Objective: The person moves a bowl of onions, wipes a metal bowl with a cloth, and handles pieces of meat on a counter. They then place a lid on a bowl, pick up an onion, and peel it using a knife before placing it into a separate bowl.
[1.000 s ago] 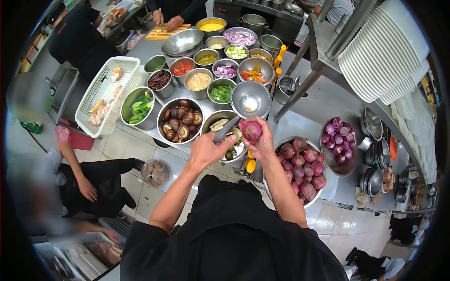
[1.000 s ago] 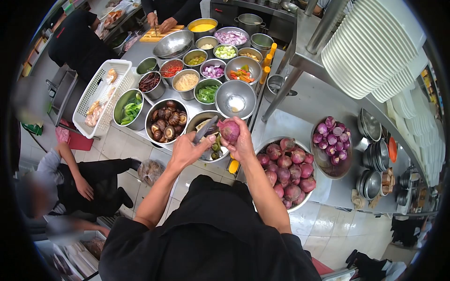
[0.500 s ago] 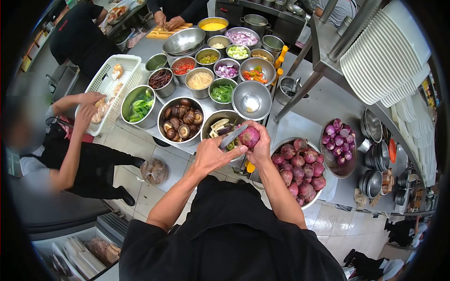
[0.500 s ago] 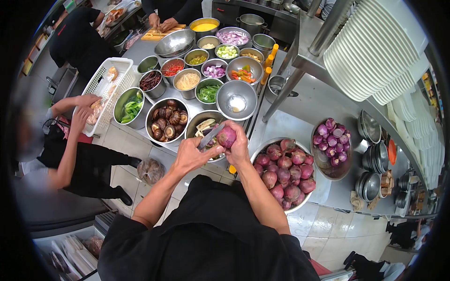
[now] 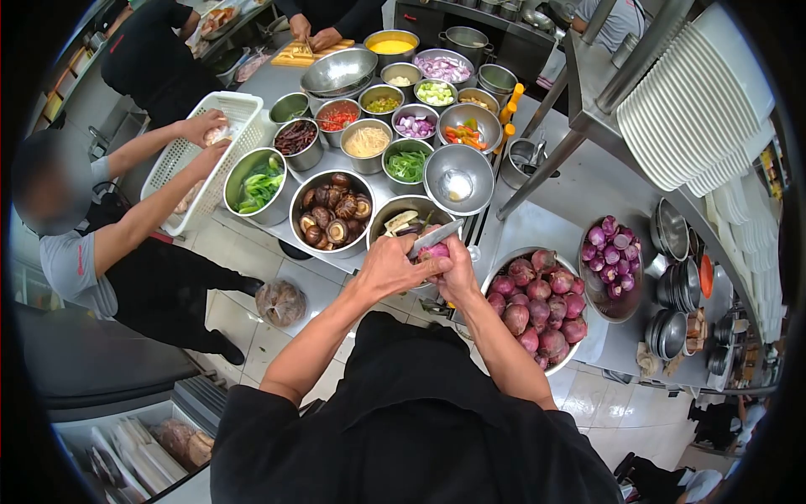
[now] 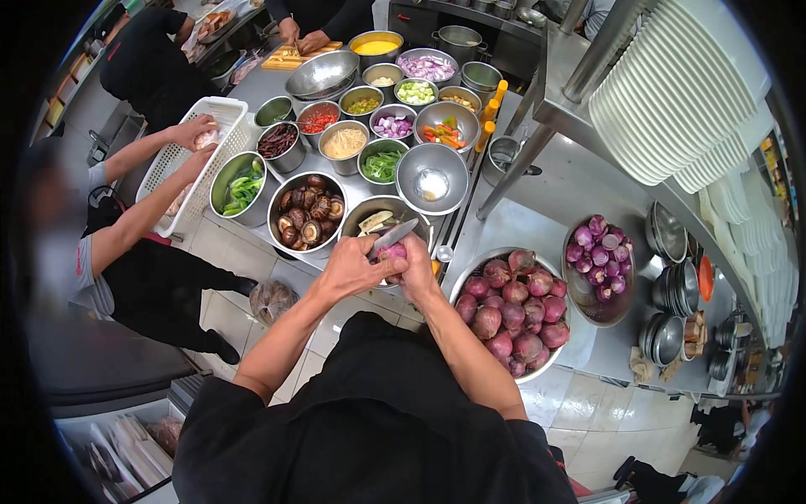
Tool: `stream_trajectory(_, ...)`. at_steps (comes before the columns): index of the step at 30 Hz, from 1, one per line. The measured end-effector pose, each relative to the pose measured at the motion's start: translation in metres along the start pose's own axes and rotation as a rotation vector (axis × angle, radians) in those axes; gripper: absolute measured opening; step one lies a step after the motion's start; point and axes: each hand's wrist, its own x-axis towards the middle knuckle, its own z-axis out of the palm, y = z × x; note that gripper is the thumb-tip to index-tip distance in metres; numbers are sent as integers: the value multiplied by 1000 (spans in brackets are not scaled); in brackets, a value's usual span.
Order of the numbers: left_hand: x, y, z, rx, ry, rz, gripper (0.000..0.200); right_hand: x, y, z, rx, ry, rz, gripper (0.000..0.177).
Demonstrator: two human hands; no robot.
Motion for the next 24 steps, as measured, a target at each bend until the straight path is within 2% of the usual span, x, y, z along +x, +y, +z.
stream_trajectory(3,2,-11,6,72,44,88,62,-1,-1,7,19,72,-49,28)
stream_trajectory(7,-1,-18,18,0,68,83,59,1,-1,13,15,136,-110,25)
stream_trajectory(9,-6,-15,23,-268,76,37,56,15,13,1,-83,143,-382,22)
stream_trajectory(12,-11,-15,27,-268,114,46,58,9,7,13,-135,166,-487,20)
stream_trajectory(16,-12,-14,24,-268,163,67,57,10,4,12,-203,171,-418,23)
stream_trajectory(18,-12,-15,19,-192,134,124,56,-2,-14,23,-147,167,-26,27)
stream_trajectory(21,-8,-19,17,-161,105,181,54,7,-9,18,-219,183,-1,27)
stream_trajectory(24,-8,-17,20,-179,120,151,52,6,-14,20,-222,172,-54,28)
